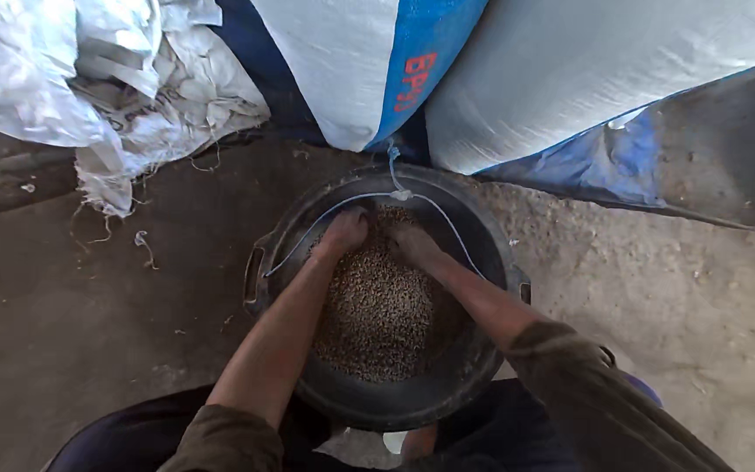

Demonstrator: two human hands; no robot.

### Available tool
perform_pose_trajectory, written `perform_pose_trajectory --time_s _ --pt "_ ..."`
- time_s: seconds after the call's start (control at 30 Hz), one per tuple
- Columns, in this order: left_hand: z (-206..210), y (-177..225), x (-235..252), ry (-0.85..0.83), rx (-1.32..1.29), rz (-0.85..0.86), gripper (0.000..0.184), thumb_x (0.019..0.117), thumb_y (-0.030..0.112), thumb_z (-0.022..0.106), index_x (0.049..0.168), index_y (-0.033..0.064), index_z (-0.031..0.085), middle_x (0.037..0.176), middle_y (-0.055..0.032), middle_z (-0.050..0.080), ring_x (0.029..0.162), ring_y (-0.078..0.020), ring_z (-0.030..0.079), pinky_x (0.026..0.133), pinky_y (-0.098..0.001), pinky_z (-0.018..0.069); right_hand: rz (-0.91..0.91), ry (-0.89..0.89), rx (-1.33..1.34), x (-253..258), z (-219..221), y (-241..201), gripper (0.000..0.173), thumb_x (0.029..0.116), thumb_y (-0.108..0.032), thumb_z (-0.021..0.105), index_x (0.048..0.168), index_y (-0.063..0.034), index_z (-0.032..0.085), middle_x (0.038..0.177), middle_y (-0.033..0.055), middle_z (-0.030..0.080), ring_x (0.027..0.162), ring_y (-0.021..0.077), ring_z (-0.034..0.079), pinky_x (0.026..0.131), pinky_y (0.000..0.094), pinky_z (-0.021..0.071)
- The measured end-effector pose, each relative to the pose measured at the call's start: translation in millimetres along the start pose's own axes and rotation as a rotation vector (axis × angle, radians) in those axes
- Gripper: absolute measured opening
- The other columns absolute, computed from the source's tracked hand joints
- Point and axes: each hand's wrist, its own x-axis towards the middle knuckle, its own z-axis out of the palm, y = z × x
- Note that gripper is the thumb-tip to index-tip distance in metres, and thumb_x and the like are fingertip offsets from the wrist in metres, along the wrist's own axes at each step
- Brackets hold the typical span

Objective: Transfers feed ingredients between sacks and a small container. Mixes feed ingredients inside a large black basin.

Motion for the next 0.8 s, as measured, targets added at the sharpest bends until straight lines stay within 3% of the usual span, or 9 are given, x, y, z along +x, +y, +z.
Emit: perform_pose_trajectory --time_s 0.07,0.13,0.23,0.33,0.43,0.57,0.67,0.73,0.8 --pt "16 -18 -3 0.014 0.125 -0.199 0.055 0.1114 0.038 0.028 0.152 0.0060 0.045 0.153 -0.0235 0.047 0.139 -0.0411 0.048 0.112 -0.0636 0.0392 0.071 0.037 -0.088 42 4 21 0.041 0.1049 -0.029 0.050 0.137 -0.0064 0.062 0.141 0.0195 0.060 0.130 0.0380 0.058 0.106 0.0588 0.0477" --pt "25 -29 -11 0.021 0.208 -0.324 0.061 0.1104 0.046 0.022 0.152 0.0079 0.046 0.153 -0.0218 0.048 0.141 -0.0405 0.046 0.112 -0.0658 0.0379 0.130 0.000 -0.145 64 -4 29 0.043 0.1030 -0.038 0.050 0.123 -0.0050 0.069 0.129 0.0216 0.066 0.122 0.0416 0.062 0.098 0.0650 0.0496" --pt "25 -37 -26 -0.089 0.239 -0.393 0.053 0.1102 0.037 0.031 0.143 0.0003 0.051 0.138 -0.0305 0.056 0.132 -0.0488 0.052 0.104 -0.0703 0.0407 0.231 -0.136 -0.092 69 -9 41 0.052 0.1012 -0.047 0.049 0.112 -0.0020 0.072 0.124 0.0241 0.067 0.122 0.0433 0.061 0.098 0.0685 0.0472" --pt "27 -53 -42 -0.106 0.079 -0.436 0.049 0.1114 0.031 0.035 0.141 -0.0036 0.052 0.140 -0.0310 0.055 0.133 -0.0461 0.051 0.108 -0.0663 0.0385 0.377 -0.191 0.041 67 2 64 0.061 0.0990 -0.057 0.050 0.126 -0.0055 0.069 0.133 0.0219 0.064 0.130 0.0399 0.057 0.105 0.0681 0.0430" --pt "46 -76 -65 -0.071 -0.104 -0.522 0.054 0.1116 0.039 0.033 0.144 -0.0001 0.051 0.145 -0.0271 0.052 0.138 -0.0401 0.048 0.111 -0.0615 0.0377 0.594 -0.315 0.221 52 11 76 0.067 0.0996 -0.058 0.051 0.131 -0.0015 0.065 0.137 0.0231 0.062 0.132 0.0390 0.055 0.109 0.0649 0.0402" --pt "63 -81 -97 -0.004 -0.328 -0.663 0.060 0.1101 0.047 0.037 0.148 0.0032 0.049 0.150 -0.0229 0.050 0.141 -0.0340 0.046 0.115 -0.0549 0.0379 0.660 -0.252 0.456 2 26 90 0.069 0.1069 -0.054 0.044 0.149 0.0001 0.050 0.156 0.0266 0.044 0.148 0.0409 0.038 0.121 0.0610 0.0267" --pt "90 -101 -104 0.204 -0.406 -0.586 0.051 0.1078 0.031 0.051 0.143 -0.0047 0.051 0.146 -0.0255 0.052 0.140 -0.0336 0.048 0.118 -0.0468 0.0367 0.788 -0.020 0.675 -70 8 46 0.053 0.1092 -0.044 0.042 0.151 -0.0121 0.049 0.156 0.0096 0.049 0.145 0.0210 0.045 0.120 0.0402 0.0366" --pt "61 -70 -123 0.036 -0.643 -0.773 0.047 0.1104 0.018 0.045 0.151 -0.0048 0.040 0.156 -0.0216 0.042 0.146 -0.0273 0.040 0.120 -0.0384 0.0310 0.884 0.038 0.771 -97 -7 17 0.046 0.1120 -0.029 0.042 0.152 -0.0067 0.047 0.155 0.0144 0.049 0.145 0.0247 0.045 0.120 0.0414 0.0345" --pt "39 -25 -139 0.066 -0.933 -1.085 0.042 0.1119 0.011 0.037 0.150 -0.0055 0.040 0.157 -0.0221 0.042 0.145 -0.0299 0.040 0.119 -0.0405 0.0318 0.823 -0.022 0.415 -137 -6 -11 0.046 0.1131 -0.026 0.036 0.157 -0.0127 0.041 0.154 0.0156 0.050 0.142 0.0288 0.048 0.118 0.0492 0.0382"
